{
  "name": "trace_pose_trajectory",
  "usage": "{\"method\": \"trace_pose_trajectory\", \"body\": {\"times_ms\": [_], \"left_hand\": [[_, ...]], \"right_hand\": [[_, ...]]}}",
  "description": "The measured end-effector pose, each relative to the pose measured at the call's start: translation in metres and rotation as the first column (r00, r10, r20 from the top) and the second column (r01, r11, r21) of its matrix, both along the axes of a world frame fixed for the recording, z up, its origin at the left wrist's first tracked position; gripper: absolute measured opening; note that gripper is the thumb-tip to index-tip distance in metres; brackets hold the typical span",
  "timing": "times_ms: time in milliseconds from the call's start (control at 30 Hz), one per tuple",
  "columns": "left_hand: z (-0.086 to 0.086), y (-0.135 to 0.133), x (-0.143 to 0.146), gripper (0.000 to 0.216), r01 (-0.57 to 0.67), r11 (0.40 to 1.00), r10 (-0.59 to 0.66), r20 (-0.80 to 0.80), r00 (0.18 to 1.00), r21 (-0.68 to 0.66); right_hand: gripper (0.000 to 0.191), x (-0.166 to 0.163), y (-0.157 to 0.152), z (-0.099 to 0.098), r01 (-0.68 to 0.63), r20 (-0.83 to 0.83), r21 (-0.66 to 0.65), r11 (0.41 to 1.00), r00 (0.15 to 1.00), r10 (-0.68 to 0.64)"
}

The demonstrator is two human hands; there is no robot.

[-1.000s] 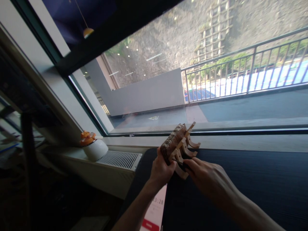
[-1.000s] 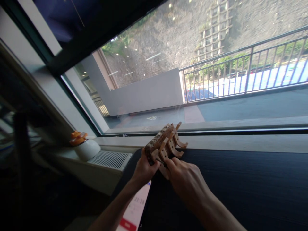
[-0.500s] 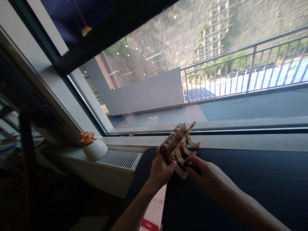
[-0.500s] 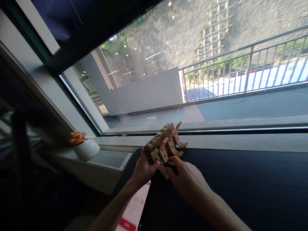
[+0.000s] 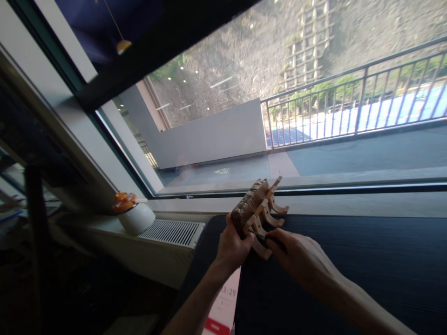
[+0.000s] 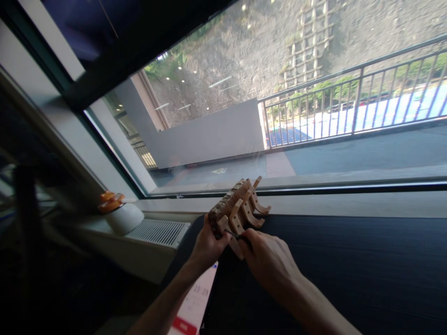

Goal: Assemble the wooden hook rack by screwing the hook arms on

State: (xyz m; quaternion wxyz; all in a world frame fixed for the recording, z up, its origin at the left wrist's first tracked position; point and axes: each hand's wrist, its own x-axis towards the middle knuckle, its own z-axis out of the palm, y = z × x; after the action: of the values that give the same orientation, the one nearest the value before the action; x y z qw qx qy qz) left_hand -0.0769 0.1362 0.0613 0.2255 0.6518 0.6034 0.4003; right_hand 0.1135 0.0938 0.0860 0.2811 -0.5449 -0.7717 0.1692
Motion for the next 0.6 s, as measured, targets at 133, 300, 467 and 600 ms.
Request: {"method": "trace_pose_trajectory", "body": {"times_ms": [133, 300, 467, 600], "left_hand": [[0.001, -0.003, 0.001, 0.052, 0.0, 1.0, 0.0, 0.0, 1.0, 0.008], [0.006, -0.005, 0.001, 0.05, 0.014, 1.0, -0.014, -0.042, 0.999, -0.001], [0.003, -0.002, 0.0, 0.05, 0.034, 0.999, -0.034, -0.008, 0.999, 0.009], [-0.003, 0.003, -0.005, 0.056, 0.063, 0.998, -0.063, 0.032, 0.998, 0.005]], "right_hand": [[0.042, 0.005, 0.014, -0.008, -0.065, -0.129, -0.205, 0.977, 0.991, 0.039], [0.042, 0.015, 0.017, -0.012, -0.169, -0.17, -0.319, 0.933, 0.978, 0.119], [0.026, 0.02, 0.018, -0.018, -0.081, -0.151, -0.206, 0.975, 0.987, 0.05], [0.046, 0.006, 0.021, -0.038, 0.032, -0.117, -0.213, 0.976, 0.991, -0.058]]}}
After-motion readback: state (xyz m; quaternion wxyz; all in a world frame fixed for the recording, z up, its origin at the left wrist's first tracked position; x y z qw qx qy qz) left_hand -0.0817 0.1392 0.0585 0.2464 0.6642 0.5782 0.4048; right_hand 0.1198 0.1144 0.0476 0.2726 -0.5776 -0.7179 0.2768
